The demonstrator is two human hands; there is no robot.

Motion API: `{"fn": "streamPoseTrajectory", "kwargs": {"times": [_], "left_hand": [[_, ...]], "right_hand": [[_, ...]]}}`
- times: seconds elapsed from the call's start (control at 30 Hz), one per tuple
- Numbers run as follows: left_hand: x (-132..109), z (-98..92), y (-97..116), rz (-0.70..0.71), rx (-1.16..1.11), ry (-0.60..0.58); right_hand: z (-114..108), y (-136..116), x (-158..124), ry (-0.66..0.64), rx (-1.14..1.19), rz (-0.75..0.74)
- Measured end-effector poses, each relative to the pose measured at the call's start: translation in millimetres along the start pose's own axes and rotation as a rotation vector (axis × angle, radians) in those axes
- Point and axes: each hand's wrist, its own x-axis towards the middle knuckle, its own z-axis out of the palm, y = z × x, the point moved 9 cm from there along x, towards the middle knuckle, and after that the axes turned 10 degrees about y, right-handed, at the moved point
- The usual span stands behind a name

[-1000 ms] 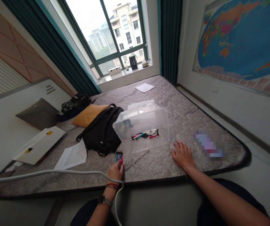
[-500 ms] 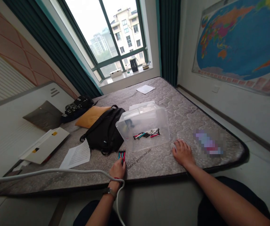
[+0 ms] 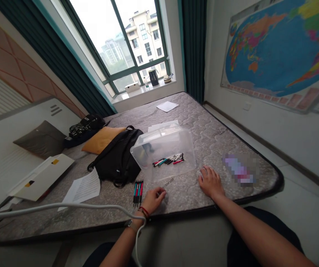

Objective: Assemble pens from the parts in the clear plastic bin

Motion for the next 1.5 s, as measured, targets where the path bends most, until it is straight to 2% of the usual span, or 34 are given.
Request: {"fn": "streamPoseTrajectory", "kwargs": {"times": [0.1,0.3,0.5,0.8,1.2,1.4,1.43,1.5], "left_hand": [[31.7,3.8,4.2,-0.012,-0.035,0.038],[92.3,-3.3,-10.4,-0.046,0.237,0.234],[124.1,9.0,-13.5,-0.039,0.36,0.237],[127.7,5.8,-10.9,-0.017,0.474,0.243],[135.9,-4.2,-24.9,-0.151,0.279,0.34],[135.0,-13.3,-20.2,-0.133,0.09,0.457],[132.3,-13.8,-20.8,-0.158,0.012,0.483],[123.7,-9.3,-27.0,-0.27,-0.287,0.514]], "right_hand": [[0.1,0.0,0.6,-0.011,-0.002,0.004],[-0.3,0.5,0.9,-0.024,0.005,0.021],[-1.1,1.2,1.7,-0.031,0.011,0.031],[-2.6,1.4,2.1,-0.042,0.015,0.041],[-1.1,1.5,2.3,-0.053,0.008,0.04],[-2.0,1.8,2.5,-0.039,0.013,0.045],[-2.0,1.9,2.5,-0.04,0.013,0.046],[-1.6,1.8,2.3,-0.047,0.013,0.046]]}}
